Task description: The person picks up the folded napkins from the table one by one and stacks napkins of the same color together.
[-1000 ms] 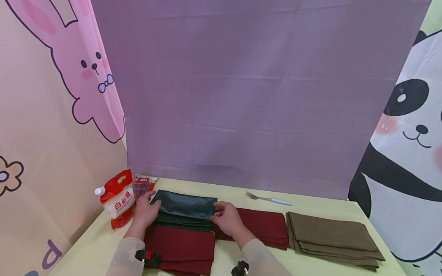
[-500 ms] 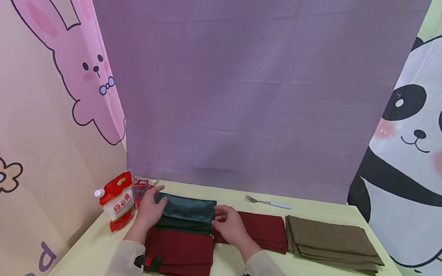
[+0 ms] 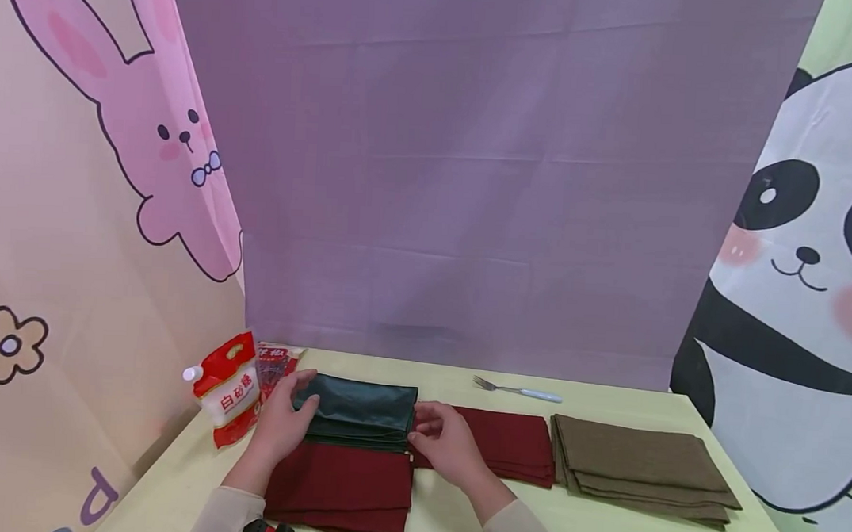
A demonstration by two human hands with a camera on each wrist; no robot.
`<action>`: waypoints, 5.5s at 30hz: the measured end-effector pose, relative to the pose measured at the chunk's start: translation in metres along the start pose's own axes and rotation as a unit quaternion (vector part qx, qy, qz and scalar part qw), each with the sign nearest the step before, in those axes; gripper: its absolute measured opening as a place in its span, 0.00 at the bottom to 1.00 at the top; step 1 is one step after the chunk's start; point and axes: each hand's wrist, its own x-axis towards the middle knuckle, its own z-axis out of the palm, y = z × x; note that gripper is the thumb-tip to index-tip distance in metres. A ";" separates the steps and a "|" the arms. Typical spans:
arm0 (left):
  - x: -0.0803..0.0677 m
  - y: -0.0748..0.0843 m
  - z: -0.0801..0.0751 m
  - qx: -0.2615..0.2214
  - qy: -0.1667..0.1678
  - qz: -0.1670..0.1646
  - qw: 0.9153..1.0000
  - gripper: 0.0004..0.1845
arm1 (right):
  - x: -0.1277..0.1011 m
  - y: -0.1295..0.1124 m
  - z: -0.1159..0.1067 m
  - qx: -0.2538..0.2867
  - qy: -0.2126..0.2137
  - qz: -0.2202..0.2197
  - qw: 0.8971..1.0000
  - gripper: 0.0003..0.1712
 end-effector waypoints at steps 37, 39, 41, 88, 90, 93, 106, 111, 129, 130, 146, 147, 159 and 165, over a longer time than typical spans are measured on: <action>-0.043 -0.049 -0.040 -0.010 -0.064 -0.052 0.997 0.29 | -0.025 0.001 -0.005 -0.067 -0.048 0.032 0.996 0.26; -0.043 -0.049 -0.041 -0.011 -0.065 -0.052 0.996 0.29 | -0.025 0.001 -0.005 -0.069 -0.049 0.031 0.996 0.26; -0.044 -0.049 -0.042 -0.012 -0.065 -0.054 0.996 0.29 | -0.025 0.001 -0.006 -0.069 -0.049 0.029 0.996 0.26; -0.040 -0.070 -0.033 0.077 -0.084 -0.086 0.990 0.34 | -0.026 0.007 0.001 -0.043 -0.139 0.053 0.988 0.26; -0.040 -0.071 -0.033 0.078 -0.082 -0.088 0.990 0.33 | -0.027 0.006 0.001 -0.046 -0.142 0.054 0.987 0.25; -0.041 -0.070 -0.033 0.082 -0.080 -0.084 0.990 0.31 | -0.028 0.005 0.001 -0.049 -0.144 0.051 0.987 0.25; -0.042 -0.068 -0.035 0.081 -0.065 -0.088 0.991 0.26 | -0.028 0.000 -0.001 -0.060 -0.152 0.044 0.986 0.23; -0.041 -0.070 -0.034 0.072 -0.064 -0.088 0.991 0.26 | -0.027 0.001 -0.002 -0.074 -0.150 0.039 0.985 0.21; -0.038 -0.072 -0.028 0.038 -0.088 -0.129 0.987 0.26 | -0.025 0.005 -0.005 -0.143 -0.136 0.035 0.980 0.15; -0.038 -0.072 -0.028 0.037 -0.090 -0.129 0.987 0.25 | -0.025 0.005 -0.005 -0.147 -0.136 0.035 0.979 0.15; -0.041 -0.070 -0.022 0.055 -0.101 -0.122 0.986 0.20 | -0.024 0.010 -0.005 -0.190 -0.147 0.038 0.970 0.15; -0.041 -0.069 -0.022 0.059 -0.102 -0.118 0.986 0.19 | -0.025 0.009 -0.005 -0.190 -0.148 0.039 0.970 0.15; -0.043 -0.069 -0.021 0.074 -0.105 -0.096 0.987 0.13 | -0.024 0.013 -0.005 -0.185 -0.160 0.038 0.969 0.15; -0.041 -0.068 -0.021 0.076 -0.107 -0.099 0.986 0.10 | -0.022 0.014 -0.006 -0.181 -0.162 0.035 0.969 0.12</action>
